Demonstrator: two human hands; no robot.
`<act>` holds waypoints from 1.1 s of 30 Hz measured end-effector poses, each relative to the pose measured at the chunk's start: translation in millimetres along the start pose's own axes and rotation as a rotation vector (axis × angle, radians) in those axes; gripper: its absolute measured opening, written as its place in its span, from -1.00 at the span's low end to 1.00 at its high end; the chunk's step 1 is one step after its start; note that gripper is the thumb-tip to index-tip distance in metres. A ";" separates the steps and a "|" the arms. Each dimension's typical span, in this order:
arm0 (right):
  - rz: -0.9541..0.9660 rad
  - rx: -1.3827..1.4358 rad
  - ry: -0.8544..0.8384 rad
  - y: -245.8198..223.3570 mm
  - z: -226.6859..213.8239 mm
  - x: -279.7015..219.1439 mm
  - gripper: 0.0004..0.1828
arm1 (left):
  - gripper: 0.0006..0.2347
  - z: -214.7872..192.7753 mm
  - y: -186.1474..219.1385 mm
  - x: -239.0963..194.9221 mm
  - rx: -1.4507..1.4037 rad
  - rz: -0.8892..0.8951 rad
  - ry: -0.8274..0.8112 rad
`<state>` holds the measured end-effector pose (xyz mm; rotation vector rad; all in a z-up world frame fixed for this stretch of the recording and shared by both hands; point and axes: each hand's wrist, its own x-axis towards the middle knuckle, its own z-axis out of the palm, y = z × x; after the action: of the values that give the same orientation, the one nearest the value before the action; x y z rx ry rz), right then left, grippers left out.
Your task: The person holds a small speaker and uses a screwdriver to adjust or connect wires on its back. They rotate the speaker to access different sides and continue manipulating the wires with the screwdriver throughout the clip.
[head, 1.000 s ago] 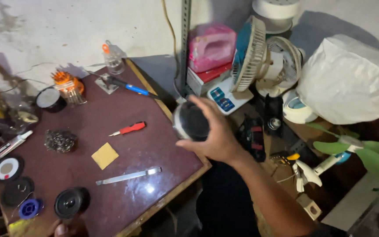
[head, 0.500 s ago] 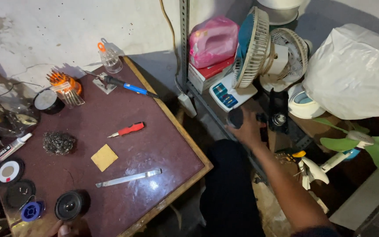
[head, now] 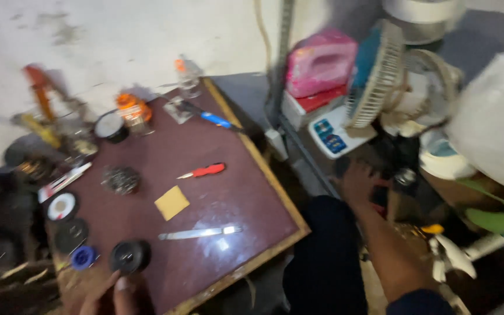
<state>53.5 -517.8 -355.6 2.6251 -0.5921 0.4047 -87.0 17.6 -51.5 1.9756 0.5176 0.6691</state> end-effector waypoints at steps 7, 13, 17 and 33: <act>0.037 0.157 -0.327 1.5 3.7 15.5 0.31 | -0.92 -1.2 54.9 4.0 -0.032 -0.057 0.173; 0.094 0.480 -0.207 2.3 -140.2 18.8 0.16 | -0.91 -15.7 32.2 16.8 0.031 0.136 0.019; -0.156 0.635 0.033 8.8 -129.9 24.2 -0.60 | -0.96 -18.9 40.8 15.7 -0.028 0.150 0.009; -1.031 0.874 0.102 -175.5 -387.7 78.5 -0.66 | -0.80 -21.7 20.5 23.4 -0.098 0.257 0.028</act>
<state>130.8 -223.6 -47.7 3.1576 1.2196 0.4985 -81.5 36.5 -19.1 1.9596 0.2434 0.8666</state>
